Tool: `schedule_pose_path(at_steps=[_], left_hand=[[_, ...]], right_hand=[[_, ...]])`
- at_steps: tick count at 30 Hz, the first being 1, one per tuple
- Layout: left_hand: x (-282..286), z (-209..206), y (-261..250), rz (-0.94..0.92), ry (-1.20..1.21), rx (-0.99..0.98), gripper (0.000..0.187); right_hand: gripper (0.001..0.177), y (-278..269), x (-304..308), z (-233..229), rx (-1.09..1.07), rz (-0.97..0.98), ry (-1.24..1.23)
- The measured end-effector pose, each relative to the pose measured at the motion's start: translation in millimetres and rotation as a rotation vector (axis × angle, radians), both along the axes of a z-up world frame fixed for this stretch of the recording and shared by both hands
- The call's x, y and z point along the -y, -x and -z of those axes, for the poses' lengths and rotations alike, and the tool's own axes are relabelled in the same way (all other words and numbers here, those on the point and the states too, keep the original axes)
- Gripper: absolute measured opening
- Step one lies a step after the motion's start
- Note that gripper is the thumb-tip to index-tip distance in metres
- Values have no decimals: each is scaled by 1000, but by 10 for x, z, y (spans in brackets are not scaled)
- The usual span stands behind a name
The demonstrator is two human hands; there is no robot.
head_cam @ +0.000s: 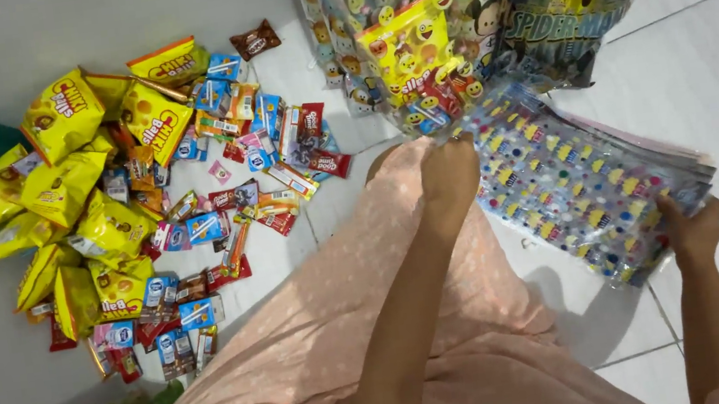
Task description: The person is filling clear plastic gift bags with various small snack packets and treats from a large pile on the floor.
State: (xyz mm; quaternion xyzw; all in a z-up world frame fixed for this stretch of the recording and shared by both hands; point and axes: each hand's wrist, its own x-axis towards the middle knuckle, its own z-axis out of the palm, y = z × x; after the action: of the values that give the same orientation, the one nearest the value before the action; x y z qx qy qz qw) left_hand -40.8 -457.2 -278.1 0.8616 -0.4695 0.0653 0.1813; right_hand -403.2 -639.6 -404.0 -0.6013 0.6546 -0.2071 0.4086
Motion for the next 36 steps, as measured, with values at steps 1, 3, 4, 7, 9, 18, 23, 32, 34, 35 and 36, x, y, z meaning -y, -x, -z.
schedule_pose_path(at_steps=[1,3,4,7,9,18,23,32,34,35,36], left_hand=[[2,-28,-1,-19,11,79,13],[12,-148,-13,-23,16,13,15],[17,-208,-34,-28,19,-50,18],[72,-102,-143,-51,-27,-245,28],[-27,-391,-127,-44,65,-346,29],[-150,-159,-177,-20,279,-310,25],[-180,-109,-272,14,424,-326,31],[-168,-63,-317,60,522,-482,31],[-170,-81,-318,49,519,-485,29],[-166,-59,-307,53,523,-488,29],[-167,-40,-305,52,545,-450,30]], right_hand=[[50,-36,-27,-30,3,-7,0],[68,-121,-93,-79,-154,-14,115],[87,-184,-121,-97,-304,-24,228],[78,-498,-242,-199,-458,-105,601],[53,-851,-351,-439,-476,-299,742],[50,-2721,-362,-710,123,-638,752],[44,-3068,-98,-352,-75,-622,842],[18,-2777,29,-649,-185,-592,780],[14,-2722,33,-801,-201,-581,691],[14,-2704,-35,-1026,-204,-578,694],[13,-2709,-104,-1253,-9,-585,603]])
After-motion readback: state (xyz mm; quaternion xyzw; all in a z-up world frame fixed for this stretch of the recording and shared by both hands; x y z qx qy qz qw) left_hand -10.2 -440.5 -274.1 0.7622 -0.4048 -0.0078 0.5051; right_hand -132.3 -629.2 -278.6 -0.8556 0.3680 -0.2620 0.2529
